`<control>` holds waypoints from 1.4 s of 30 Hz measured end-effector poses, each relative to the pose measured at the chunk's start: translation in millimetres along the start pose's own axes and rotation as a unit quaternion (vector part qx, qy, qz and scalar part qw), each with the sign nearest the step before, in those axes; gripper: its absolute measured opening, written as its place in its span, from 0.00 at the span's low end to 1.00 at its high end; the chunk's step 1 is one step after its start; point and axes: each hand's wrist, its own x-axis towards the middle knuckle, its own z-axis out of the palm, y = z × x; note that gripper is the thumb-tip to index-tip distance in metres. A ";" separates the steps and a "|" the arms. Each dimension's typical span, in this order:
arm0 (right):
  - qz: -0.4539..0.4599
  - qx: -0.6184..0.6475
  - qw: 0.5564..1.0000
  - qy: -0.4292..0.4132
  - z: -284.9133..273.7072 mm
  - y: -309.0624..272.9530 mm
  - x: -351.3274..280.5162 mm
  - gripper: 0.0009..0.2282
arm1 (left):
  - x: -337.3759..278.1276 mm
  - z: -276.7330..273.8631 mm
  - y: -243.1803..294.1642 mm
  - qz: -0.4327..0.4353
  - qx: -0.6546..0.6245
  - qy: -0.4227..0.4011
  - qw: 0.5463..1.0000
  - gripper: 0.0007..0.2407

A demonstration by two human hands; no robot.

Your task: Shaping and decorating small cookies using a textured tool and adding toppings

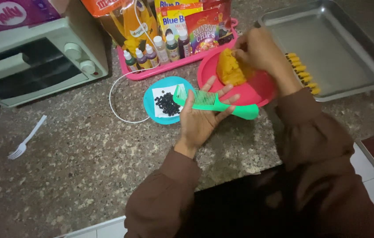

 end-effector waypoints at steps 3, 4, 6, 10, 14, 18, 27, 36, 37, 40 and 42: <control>0.013 0.058 0.998 0.001 7.4 23.0 -0.1 0.09 | 1.8 -8.3 1.1 -0.005 -0.032 0.001 0.999 0.28; 0.045 0.115 0.992 0.001 13.1 35.3 -0.5 0.05 | 3.1 -13.4 1.5 -0.016 -0.061 -0.016 0.998 0.27; 0.075 0.171 0.982 0.001 6.3 33.2 -1.7 0.02 | 3.9 -13.9 1.8 -0.027 -0.089 -0.034 0.995 0.27; 0.221 0.278 0.935 -0.004 -40.6 -27.4 -2.5 0.02 | 3.5 -7.3 2.1 -0.010 -0.047 -0.017 0.999 0.28; 0.208 0.246 0.945 0.060 -24.8 -18.2 -2.1 0.03 | 3.5 -6.9 2.2 -0.011 -0.042 -0.018 0.999 0.28; 0.058 0.196 0.978 0.034 24.7 41.1 4.8 0.05 | 5.3 -11.4 0.2 -0.009 -0.045 -0.001 0.999 0.27; 0.155 0.078 0.985 0.008 3.1 -26.0 6.9 0.21 | 3.7 -8.8 1.5 -0.010 -0.036 -0.013 0.999 0.29; 0.086 0.084 0.993 0.004 1.3 1.2 7.2 0.05 | 4.7 -13.6 0.6 -0.015 -0.079 -0.018 0.997 0.28; 0.095 0.080 0.992 -0.009 -2.9 -4.1 6.3 0.13 | 4.6 -13.8 0.8 -0.017 -0.075 -0.020 0.997 0.28; 0.096 0.050 0.994 -0.011 8.6 4.5 9.6 0.17 | 5.6 -17.2 0.9 -0.019 -0.064 -0.022 0.998 0.28; 0.088 0.025 0.996 0.003 17.7 15.2 10.2 0.15 | 6.2 -18.8 -0.4 -0.020 -0.056 -0.023 0.998 0.28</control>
